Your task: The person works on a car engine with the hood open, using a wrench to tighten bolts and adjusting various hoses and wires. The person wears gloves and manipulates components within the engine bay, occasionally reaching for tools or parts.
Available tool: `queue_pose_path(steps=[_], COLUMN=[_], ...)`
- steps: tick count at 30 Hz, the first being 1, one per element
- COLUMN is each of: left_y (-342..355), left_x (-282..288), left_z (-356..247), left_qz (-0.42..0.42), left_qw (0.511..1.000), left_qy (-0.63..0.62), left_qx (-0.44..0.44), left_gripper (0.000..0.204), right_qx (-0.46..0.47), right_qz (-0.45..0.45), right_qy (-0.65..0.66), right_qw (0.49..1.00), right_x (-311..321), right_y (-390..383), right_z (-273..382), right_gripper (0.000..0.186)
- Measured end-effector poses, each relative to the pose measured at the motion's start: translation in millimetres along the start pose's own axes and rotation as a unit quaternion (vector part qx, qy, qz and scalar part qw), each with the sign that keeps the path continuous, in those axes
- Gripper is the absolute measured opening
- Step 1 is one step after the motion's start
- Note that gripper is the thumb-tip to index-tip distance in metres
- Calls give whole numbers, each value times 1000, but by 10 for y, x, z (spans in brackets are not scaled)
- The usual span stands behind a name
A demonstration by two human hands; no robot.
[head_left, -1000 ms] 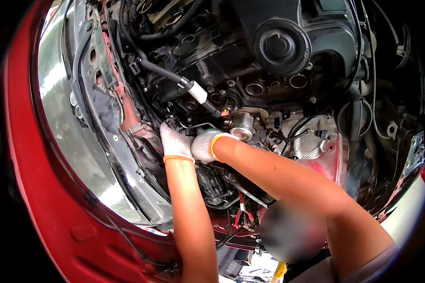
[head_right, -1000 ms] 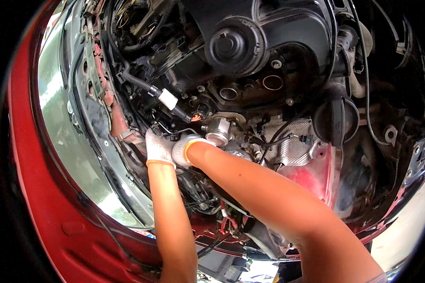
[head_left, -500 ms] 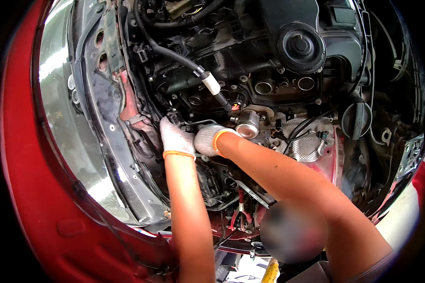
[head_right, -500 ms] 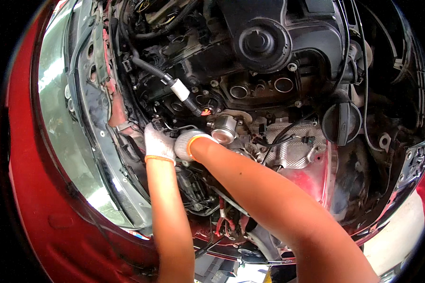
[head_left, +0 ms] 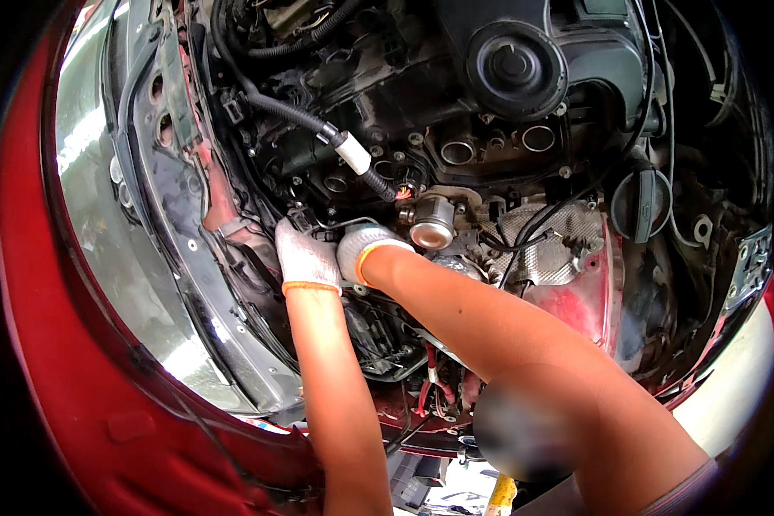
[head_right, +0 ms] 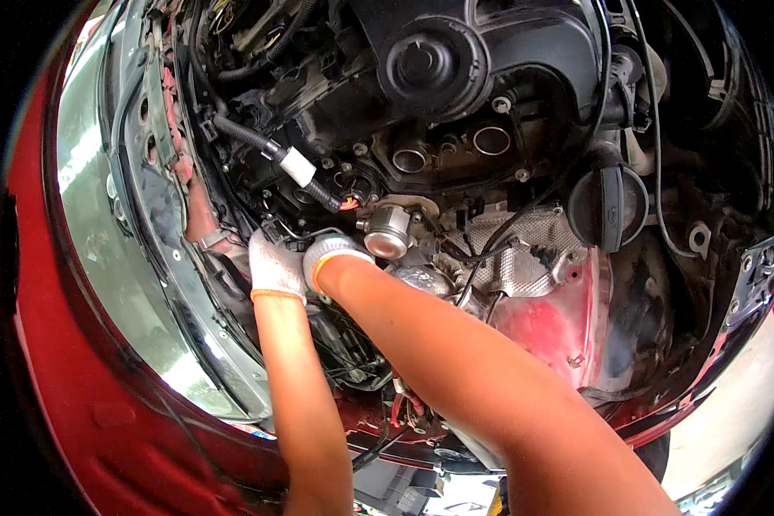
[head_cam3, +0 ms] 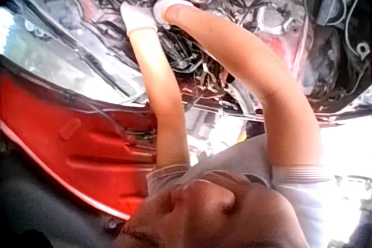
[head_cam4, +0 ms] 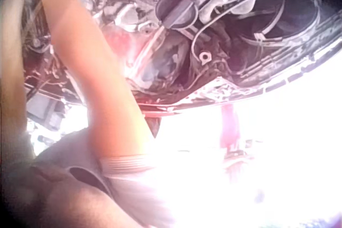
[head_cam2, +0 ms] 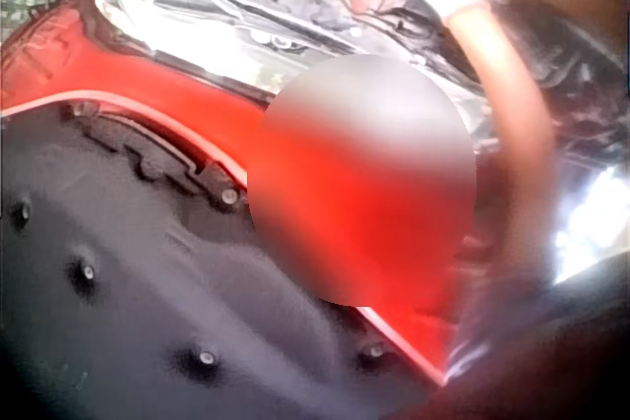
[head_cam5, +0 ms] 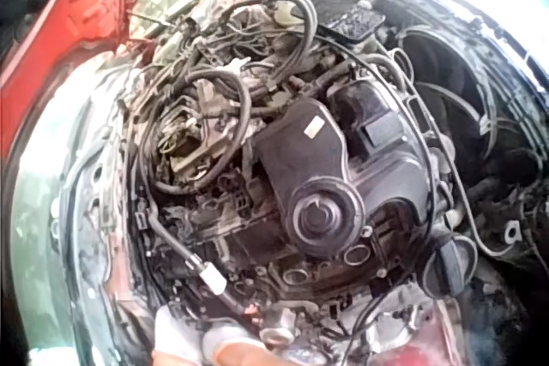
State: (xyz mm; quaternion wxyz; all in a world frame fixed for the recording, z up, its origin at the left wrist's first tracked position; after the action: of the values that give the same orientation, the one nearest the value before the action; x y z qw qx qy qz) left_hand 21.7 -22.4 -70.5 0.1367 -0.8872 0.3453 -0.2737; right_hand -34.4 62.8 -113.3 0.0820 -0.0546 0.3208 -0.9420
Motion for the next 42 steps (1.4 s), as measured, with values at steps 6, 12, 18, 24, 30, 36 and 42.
queue_pose_path(steps=[6, 12, 18, 24, 30, 36, 42], left_y=[2, -36, 124, 73, 51, 36, 23], left_x=[36, -97, 233, 129, 49, -88, -200], left_z=[15, -175, 158, 60, -46, -166, -259], left_qz=[-4, 77, 75, 76, 110, 108, 80], left_qw=[992, 962, 976, 996, 983, 987, 991], left_qy=[-113, 260, 201, 12, 136, 64, 22], left_qx=[51, -31, -36, 42, 58, 98, 108], left_gripper=[44, 48, 47, 41, 43, 44, 52], right_qx=[82, 160, 106, 80, 241, 320, 397], right_qz=[-56, 3, 35, -22, -64, -101, -137], right_qy=[-66, -157, -100, -80, -140, -243, -349], right_qw=[993, 975, 989, 993, 958, 910, 838], right_x=[10, 89, 104, -1, -18, -124, -187], right_y=[-131, -415, -199, -192, -378, -461, -551], right_z=[-30, -95, -2, 13, -71, -178, -288], right_gripper=[31, 29, 27, 34, 26, 24, 29])
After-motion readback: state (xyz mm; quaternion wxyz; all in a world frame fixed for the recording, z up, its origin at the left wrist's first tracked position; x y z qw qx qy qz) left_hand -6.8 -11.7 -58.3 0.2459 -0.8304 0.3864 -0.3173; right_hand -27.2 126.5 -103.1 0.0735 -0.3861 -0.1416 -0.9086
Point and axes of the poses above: each hand's wrist, its own y-axis towards the middle knuckle, its own x-axis out of the back of the hand, z = x × y, the point moved 1 cm from there along y, towards the middle knuckle, and after that the axes turned 5 degrees about -x, right-handed, at the moved point
